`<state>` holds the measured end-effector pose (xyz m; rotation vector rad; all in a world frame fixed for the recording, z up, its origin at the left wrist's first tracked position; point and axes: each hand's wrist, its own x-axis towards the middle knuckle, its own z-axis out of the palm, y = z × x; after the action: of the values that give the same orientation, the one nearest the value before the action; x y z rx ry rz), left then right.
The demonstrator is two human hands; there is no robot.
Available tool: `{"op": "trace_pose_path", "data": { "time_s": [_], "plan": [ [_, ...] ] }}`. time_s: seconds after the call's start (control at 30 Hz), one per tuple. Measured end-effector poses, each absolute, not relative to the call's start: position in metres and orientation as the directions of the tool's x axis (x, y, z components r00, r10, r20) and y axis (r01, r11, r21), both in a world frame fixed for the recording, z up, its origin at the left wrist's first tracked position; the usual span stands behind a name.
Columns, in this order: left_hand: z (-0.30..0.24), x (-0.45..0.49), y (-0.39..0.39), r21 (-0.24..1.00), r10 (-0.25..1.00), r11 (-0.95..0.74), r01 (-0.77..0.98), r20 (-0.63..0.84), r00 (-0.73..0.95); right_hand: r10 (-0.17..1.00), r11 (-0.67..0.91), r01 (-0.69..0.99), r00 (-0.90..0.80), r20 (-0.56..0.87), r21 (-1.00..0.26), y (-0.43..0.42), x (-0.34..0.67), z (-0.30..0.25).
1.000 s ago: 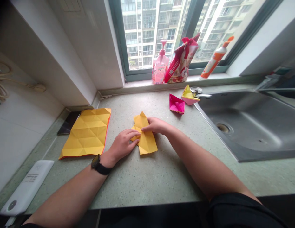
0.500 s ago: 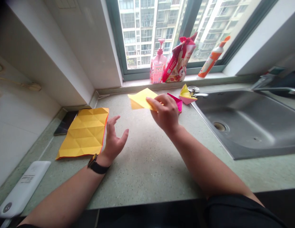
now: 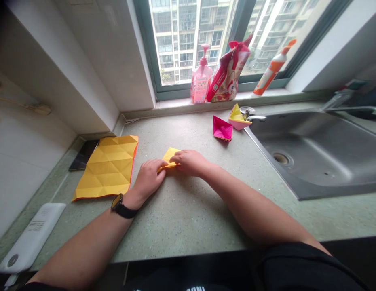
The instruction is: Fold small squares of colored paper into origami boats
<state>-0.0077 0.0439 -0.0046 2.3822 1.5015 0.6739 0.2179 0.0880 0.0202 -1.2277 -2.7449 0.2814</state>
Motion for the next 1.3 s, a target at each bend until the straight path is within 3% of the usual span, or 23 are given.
{"op": "trace_pose_path", "data": {
  "time_s": [0.27,0.43,0.83,1.0,1.13,1.3],
  "plan": [
    [-0.002,-0.008,0.044,0.441,0.91,-0.41,0.798,0.26,0.324,0.841,0.48,0.839,-0.523,-0.138,-0.255,0.102,0.257,0.05],
    [-0.004,-0.011,0.045,0.417,0.904,-0.419,0.806,0.274,0.329,0.858,0.432,0.842,-0.494,-0.141,-0.322,0.111,0.272,0.048],
    [-0.01,-0.012,0.046,0.293,0.921,-0.371,0.881,0.239,0.308,0.898,0.386,0.892,-0.421,-0.125,-0.234,0.126,0.274,0.019],
    [-0.012,-0.015,0.046,0.236,0.901,-0.384,0.893,0.31,0.305,0.918,0.344,0.909,-0.378,-0.12,-0.233,0.127,0.275,0.015],
    [-0.007,-0.01,0.038,0.173,0.825,-0.521,0.836,0.355,0.44,0.917,0.345,0.91,-0.379,-0.126,-0.231,0.125,0.274,0.015],
    [-0.006,-0.001,0.023,0.215,0.73,-0.683,0.698,0.224,0.645,0.916,0.349,0.91,-0.382,-0.125,-0.225,0.122,0.272,0.02]
  ]
}}
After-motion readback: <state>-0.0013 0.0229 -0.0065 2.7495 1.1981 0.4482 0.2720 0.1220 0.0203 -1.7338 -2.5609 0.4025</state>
